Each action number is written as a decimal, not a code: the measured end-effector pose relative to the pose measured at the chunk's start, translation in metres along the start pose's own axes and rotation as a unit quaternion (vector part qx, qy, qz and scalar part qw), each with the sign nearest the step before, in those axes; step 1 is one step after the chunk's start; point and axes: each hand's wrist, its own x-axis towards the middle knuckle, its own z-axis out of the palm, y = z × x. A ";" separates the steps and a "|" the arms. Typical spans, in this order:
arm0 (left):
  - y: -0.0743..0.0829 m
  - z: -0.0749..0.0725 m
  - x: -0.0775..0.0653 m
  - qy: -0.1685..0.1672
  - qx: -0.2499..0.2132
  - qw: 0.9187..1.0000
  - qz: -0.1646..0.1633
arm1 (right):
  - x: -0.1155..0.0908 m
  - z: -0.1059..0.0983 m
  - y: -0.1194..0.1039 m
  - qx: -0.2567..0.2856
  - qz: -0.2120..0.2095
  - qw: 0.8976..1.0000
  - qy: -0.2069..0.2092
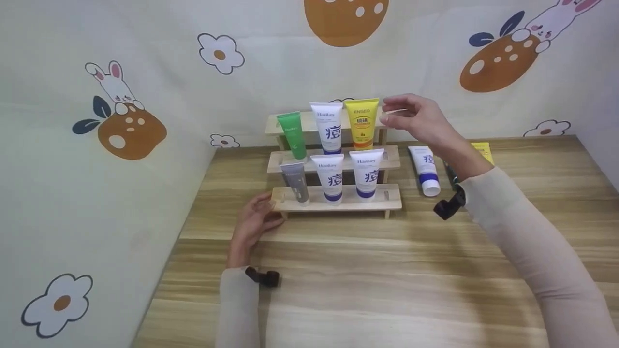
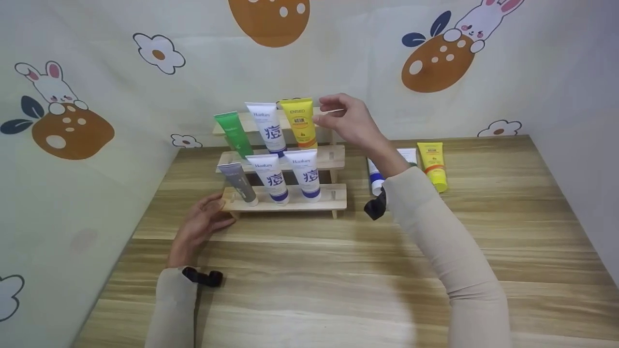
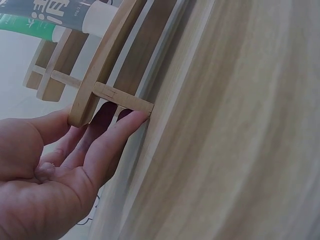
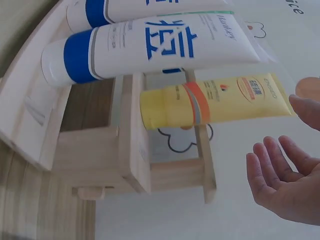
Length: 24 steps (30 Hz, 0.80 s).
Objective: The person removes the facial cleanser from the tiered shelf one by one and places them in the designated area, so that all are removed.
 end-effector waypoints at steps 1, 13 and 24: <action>0.000 0.000 0.000 -0.001 0.000 1.000 0.001 | 0.001 0.003 0.000 0.004 0.000 1.000 -0.003; -0.001 -0.001 0.001 -0.002 -0.001 1.000 0.004 | 0.015 0.022 0.003 0.013 0.008 1.000 -0.022; 0.000 0.000 0.001 -0.006 -0.004 1.000 0.015 | 0.023 0.029 0.010 0.000 -0.005 1.000 0.006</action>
